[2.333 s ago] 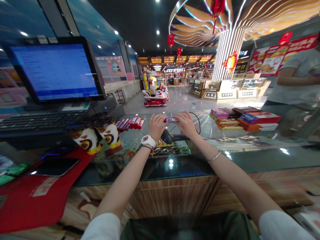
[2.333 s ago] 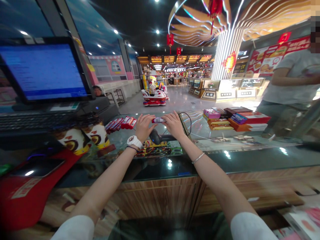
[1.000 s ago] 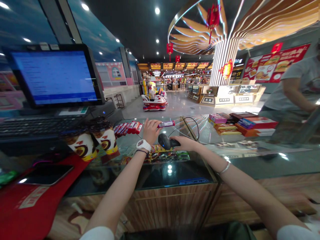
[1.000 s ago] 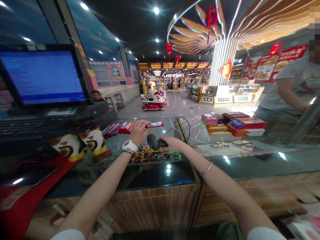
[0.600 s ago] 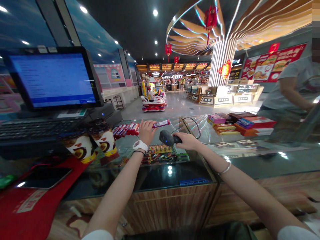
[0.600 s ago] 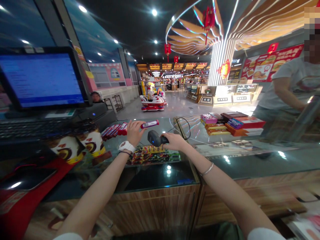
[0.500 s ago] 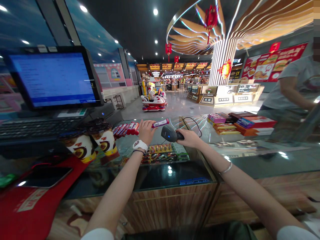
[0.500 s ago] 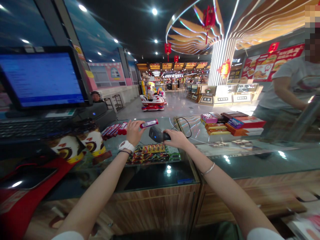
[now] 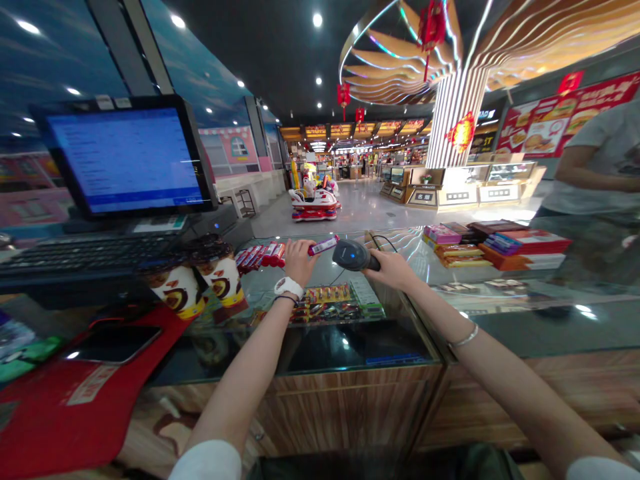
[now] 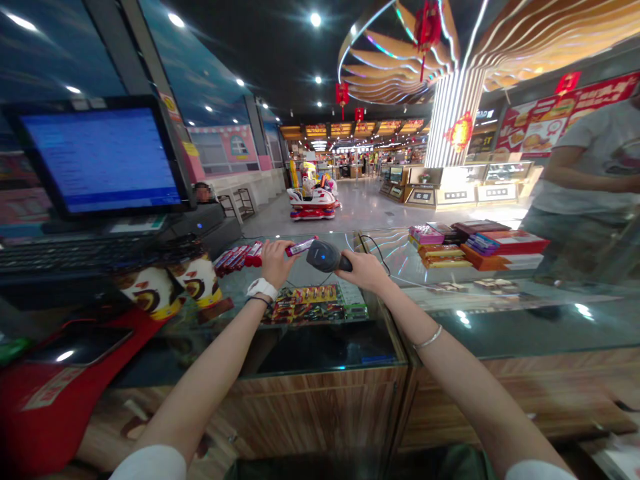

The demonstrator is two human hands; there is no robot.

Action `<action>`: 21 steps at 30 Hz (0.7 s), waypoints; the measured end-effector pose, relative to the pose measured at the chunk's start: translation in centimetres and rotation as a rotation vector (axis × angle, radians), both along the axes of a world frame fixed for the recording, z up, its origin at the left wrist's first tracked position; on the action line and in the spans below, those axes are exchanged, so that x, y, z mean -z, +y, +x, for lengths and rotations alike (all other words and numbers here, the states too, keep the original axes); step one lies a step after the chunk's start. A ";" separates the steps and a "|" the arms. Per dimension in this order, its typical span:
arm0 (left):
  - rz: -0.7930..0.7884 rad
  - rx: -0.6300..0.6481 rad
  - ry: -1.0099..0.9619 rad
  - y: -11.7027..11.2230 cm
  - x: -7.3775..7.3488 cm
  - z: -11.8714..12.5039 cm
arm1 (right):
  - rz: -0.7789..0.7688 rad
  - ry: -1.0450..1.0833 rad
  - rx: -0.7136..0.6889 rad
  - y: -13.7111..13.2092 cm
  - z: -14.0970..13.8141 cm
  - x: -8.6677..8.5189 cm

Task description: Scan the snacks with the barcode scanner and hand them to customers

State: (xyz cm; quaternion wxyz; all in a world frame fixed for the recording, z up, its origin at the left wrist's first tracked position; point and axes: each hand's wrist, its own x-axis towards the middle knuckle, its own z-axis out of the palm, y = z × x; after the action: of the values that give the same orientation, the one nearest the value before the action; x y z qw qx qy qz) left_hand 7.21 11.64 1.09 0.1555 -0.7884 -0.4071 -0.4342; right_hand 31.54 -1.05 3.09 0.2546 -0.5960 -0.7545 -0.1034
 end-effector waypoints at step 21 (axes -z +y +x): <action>-0.047 -0.016 -0.024 0.1 0.2 -0.2 | -0.032 -0.012 -0.032 -0.3 -0.4 0.1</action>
State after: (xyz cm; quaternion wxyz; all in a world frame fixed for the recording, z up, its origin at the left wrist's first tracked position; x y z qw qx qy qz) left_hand 7.06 11.75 0.92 0.1354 -0.7834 -0.4253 -0.4325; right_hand 31.15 -1.31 2.99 0.2423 -0.5871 -0.7670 -0.0907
